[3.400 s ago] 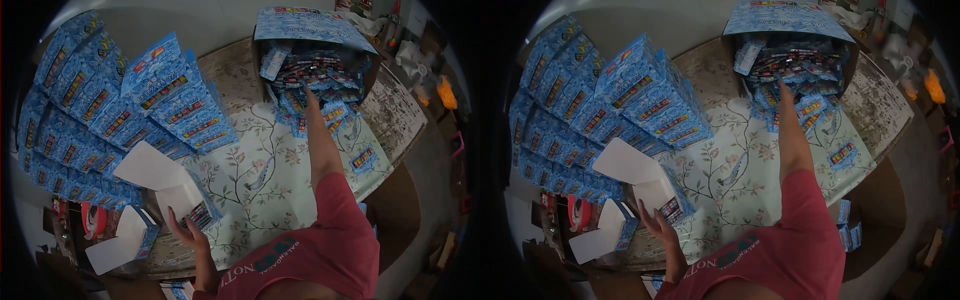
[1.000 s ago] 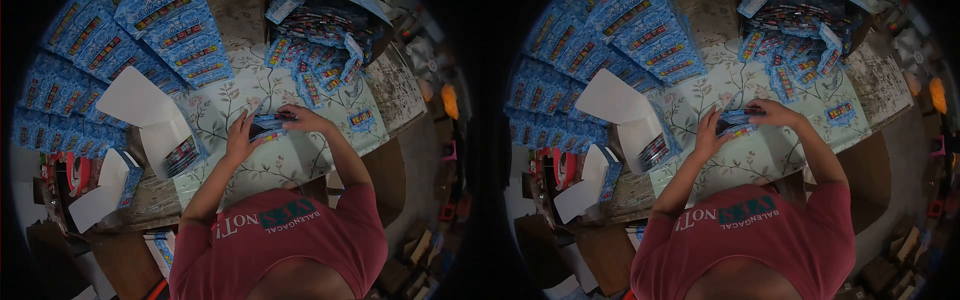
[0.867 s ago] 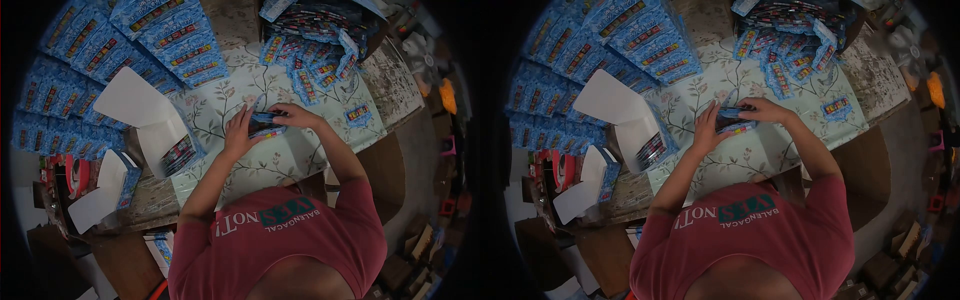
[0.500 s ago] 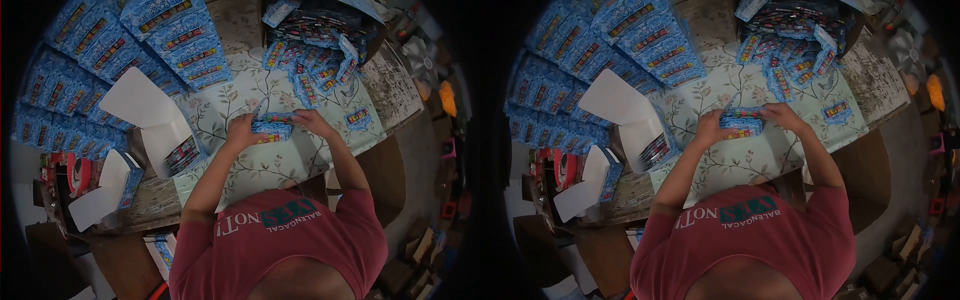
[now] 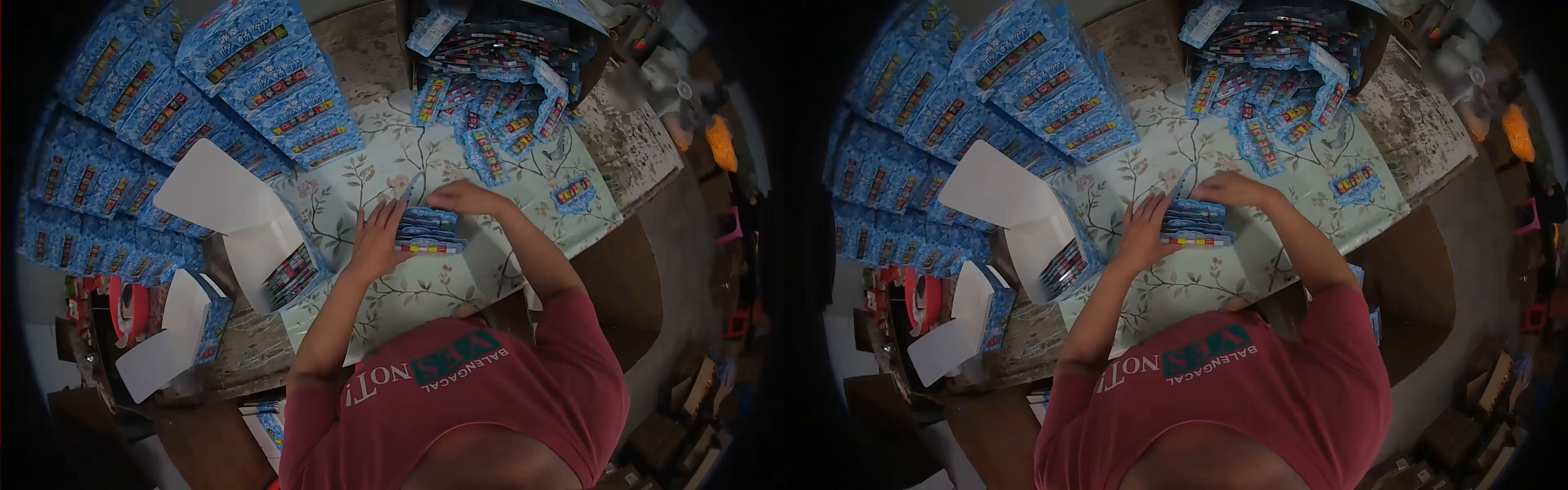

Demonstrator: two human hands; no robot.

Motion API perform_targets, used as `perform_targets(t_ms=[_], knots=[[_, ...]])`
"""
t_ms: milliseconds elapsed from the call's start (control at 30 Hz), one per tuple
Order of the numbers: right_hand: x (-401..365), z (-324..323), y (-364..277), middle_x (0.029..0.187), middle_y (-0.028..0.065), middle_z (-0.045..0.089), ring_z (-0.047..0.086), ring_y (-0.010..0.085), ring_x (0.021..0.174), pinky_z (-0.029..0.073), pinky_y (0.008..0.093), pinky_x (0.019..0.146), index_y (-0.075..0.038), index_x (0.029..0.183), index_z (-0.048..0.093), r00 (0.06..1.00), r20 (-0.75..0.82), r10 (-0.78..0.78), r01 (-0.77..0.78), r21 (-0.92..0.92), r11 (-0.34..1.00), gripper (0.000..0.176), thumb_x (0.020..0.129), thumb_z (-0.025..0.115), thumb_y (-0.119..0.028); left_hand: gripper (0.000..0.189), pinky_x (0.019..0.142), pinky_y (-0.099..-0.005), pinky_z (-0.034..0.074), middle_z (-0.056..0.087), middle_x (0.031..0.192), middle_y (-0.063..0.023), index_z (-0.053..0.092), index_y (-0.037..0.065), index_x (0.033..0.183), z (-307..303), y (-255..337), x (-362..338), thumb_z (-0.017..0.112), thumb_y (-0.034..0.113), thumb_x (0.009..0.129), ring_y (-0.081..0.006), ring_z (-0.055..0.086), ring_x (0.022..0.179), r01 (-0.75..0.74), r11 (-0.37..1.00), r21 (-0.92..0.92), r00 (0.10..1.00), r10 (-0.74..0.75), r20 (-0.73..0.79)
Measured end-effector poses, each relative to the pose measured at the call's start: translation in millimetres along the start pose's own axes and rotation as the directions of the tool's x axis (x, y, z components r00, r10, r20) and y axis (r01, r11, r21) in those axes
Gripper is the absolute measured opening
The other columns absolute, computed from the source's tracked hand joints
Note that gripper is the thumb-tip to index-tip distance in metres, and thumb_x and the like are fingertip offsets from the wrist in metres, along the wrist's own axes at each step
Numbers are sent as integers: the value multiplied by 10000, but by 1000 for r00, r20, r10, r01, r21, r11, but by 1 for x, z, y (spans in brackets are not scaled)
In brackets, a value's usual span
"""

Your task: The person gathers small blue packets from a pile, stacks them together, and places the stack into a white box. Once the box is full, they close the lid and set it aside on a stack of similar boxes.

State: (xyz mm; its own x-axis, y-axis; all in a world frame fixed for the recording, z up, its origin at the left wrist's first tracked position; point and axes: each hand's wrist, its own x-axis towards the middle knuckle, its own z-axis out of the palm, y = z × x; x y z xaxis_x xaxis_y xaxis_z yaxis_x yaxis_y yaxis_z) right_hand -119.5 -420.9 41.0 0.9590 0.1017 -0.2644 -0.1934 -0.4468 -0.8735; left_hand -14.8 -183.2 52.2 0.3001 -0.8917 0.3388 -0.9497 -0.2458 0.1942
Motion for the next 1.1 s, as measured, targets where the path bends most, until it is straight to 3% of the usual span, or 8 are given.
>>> perform_targets(t_ms=[67, 200, 333, 367, 433, 533, 867, 1100], knots=[[3, -33, 33, 878, 121, 623, 574, 189, 834, 472, 325, 758, -6, 972, 607, 753, -631, 188, -326, -109, 939, 453, 859, 594, -445, 892, 963, -474, 315, 500, 1169, -112, 389, 109, 1335, 0, -8, 9, 823, 313, 583, -294, 463, 1111, 35, 989, -140, 973, -2, 231], [-1, -55, 82, 927, 180, 616, 596, 290, 842, 485, 359, 755, 9, 965, 589, 269, -962, -49, -778, -246, 579, 551, 760, 675, -495, 872, 936, -441, 331, 501, 1158, -110, 400, 107, 1328, 1, -5, 18, 818, 295, 585, -288, 470, 1091, 20, 979, -202, 961, 37, 273], [21, -70, 78, 955, 181, 613, 622, 350, 806, 517, 460, 679, 29, 976, 559, 495, -869, 16, -556, -302, 775, 524, 717, 713, -399, 840, 908, -414, 342, 500, 1155, -114, 394, 103, 1331, 4, 5, 7, 796, 236, 606, -285, 475, 1072, -27, 979, -202, 975, 70, 212], [25, -66, 55, 961, 149, 620, 620, 298, 849, 495, 407, 736, 13, 1005, 555, 519, -828, 213, -231, 104, 967, 445, 735, 722, -300, 830, 931, -428, 334, 498, 1160, -113, 392, 104, 1334, 4, 5, 5, 790, 235, 618, -287, 473, 1080, -32, 975, -221, 978, 76, 194], [36, -53, 32, 974, 62, 626, 621, 180, 862, 462, 323, 810, -38, 1056, 558, 613, -759, 220, 388, 532, 753, 283, 798, 668, -78, 820, 954, -442, 326, 497, 1166, -112, 390, 104, 1337, 1, 5, 2, 784, 235, 630, -288, 470, 1088, -44, 971, -234, 983, 84, 165], [24, -22, 15, 999, 49, 626, 611, 161, 878, 459, 322, 822, -63, 1088, 554, 693, -696, 191, 527, 668, 526, 289, 816, 651, -69, 810, 1009, -481, 291, 495, 1179, -109, 385, 108, 1345, -1, 3, -4, 774, 240, 647, -293, 460, 1114, -9, 979, -203, 984, 45, 171], [-25, 5, 39, 940, 5, 615, 564, 106, 860, 441, 267, 752, -74, 1016, 601, 680, -616, 398, 400, 767, 502, 209, 820, 651, -125, 798, 1031, -493, 273, 496, 1199, -114, 409, 108, 1337, 3, 1, -12, 779, 242, 642, -305, 445, 1135, 23, 967, -254, 990, 12, 137], [-22, 40, 22, 949, 66, 618, 567, 145, 878, 442, 257, 799, -32, 1115, 563, 952, -299, -68, 138, 219, 966, 303, 868, 614, -200, 965, 1062, -476, 268, 336, 1379, -183, 311, 76, 1389, -2, 2, -20, 831, 247, 593, -373, 353, 1263, 104, 984, -145, 992, -112, -49]])
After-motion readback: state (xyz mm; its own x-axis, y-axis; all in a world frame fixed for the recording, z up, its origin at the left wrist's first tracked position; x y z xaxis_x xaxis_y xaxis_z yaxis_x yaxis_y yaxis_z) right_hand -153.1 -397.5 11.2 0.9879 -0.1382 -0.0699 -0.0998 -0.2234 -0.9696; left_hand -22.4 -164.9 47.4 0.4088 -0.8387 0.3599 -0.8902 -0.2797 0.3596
